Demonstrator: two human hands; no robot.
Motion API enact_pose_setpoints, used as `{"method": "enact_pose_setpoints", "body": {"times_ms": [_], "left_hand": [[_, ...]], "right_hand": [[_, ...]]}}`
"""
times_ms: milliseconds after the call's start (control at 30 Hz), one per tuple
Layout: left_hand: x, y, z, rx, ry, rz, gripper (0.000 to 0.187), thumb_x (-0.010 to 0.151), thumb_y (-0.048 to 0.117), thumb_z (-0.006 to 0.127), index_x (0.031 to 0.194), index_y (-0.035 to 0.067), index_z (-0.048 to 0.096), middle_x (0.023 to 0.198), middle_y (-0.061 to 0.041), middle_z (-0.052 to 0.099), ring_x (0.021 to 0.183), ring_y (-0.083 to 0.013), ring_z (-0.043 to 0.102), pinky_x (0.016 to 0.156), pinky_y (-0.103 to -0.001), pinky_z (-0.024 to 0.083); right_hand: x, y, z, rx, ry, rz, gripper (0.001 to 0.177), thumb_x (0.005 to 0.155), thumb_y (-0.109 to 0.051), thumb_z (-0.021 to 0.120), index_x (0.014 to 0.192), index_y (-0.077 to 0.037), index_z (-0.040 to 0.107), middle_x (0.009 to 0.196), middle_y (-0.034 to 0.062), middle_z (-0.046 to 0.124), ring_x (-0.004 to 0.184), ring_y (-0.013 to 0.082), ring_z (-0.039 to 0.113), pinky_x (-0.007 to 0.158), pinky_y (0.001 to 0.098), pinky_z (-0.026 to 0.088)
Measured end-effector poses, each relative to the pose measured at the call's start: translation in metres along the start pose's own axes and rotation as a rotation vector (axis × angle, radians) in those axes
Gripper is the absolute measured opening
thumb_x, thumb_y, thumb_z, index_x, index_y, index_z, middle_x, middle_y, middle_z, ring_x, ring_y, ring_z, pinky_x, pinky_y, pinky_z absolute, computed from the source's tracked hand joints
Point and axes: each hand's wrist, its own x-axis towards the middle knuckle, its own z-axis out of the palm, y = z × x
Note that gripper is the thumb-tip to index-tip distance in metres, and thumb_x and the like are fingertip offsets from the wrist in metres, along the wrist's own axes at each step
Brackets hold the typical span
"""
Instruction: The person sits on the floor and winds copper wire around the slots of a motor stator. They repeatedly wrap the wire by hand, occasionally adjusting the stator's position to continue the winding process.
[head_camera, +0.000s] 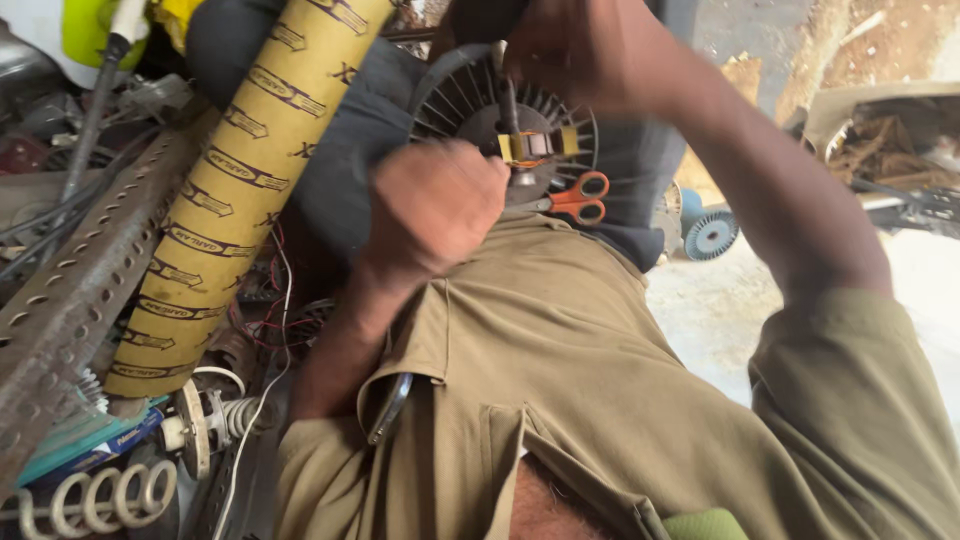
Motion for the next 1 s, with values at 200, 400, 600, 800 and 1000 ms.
{"method": "enact_pose_setpoints", "body": {"times_ms": [200, 400, 600, 800, 1000], "left_hand": [[0.091, -0.021, 0.001, 0.131, -0.194, 0.048, 0.017, 0.088, 0.007, 0.087, 0.086, 0.003, 0.070, 0.085, -0.009, 0.067, 0.078, -0.0245, 0.064, 0.068, -0.034, 0.049], [0.064, -0.057, -0.016, 0.074, -0.487, -0.112, 0.010, 0.092, 0.007, 0.084, 0.101, 0.007, 0.079, 0.097, -0.011, 0.075, 0.091, -0.0267, 0.073, 0.082, -0.038, 0.057], [-0.027, -0.024, -0.006, 0.256, -0.105, 0.056, 0.011, 0.091, 0.003, 0.081, 0.097, 0.003, 0.072, 0.095, -0.008, 0.070, 0.084, -0.0228, 0.069, 0.073, -0.035, 0.056], [0.069, -0.051, 0.007, 0.050, -0.156, -0.027, 0.014, 0.091, 0.008, 0.084, 0.089, 0.003, 0.071, 0.082, -0.006, 0.067, 0.065, -0.0196, 0.063, 0.059, -0.031, 0.046], [0.068, -0.054, -0.019, -0.065, -0.361, -0.159, 0.011, 0.094, 0.014, 0.074, 0.096, 0.004, 0.076, 0.090, -0.010, 0.070, 0.082, -0.0239, 0.072, 0.070, -0.039, 0.059]], "right_hand": [[-0.045, 0.023, -0.019, -0.704, 0.235, -0.090, 0.012, 0.105, -0.012, 0.082, 0.098, -0.004, 0.077, 0.081, 0.0108, 0.066, 0.071, 0.0259, 0.064, 0.060, 0.0373, 0.047], [-0.052, -0.059, -0.003, -0.429, -0.147, -0.472, 0.018, 0.076, -0.011, 0.076, 0.094, -0.007, 0.077, 0.087, 0.0084, 0.070, 0.076, 0.0243, 0.069, 0.061, 0.0375, 0.054], [0.004, -0.013, -0.007, -0.175, -0.023, -0.375, 0.011, 0.089, -0.007, 0.080, 0.100, -0.006, 0.076, 0.092, 0.0091, 0.070, 0.080, 0.0271, 0.067, 0.071, 0.0405, 0.053], [-0.037, 0.019, -0.020, -0.377, 0.078, -0.057, 0.007, 0.096, -0.007, 0.077, 0.104, -0.007, 0.076, 0.090, 0.0092, 0.069, 0.080, 0.0243, 0.068, 0.070, 0.0369, 0.053], [-0.054, -0.061, -0.003, -0.329, -0.270, -0.269, 0.016, 0.077, -0.009, 0.078, 0.092, -0.010, 0.071, 0.085, 0.0071, 0.066, 0.075, 0.0252, 0.066, 0.063, 0.0404, 0.054]]}}
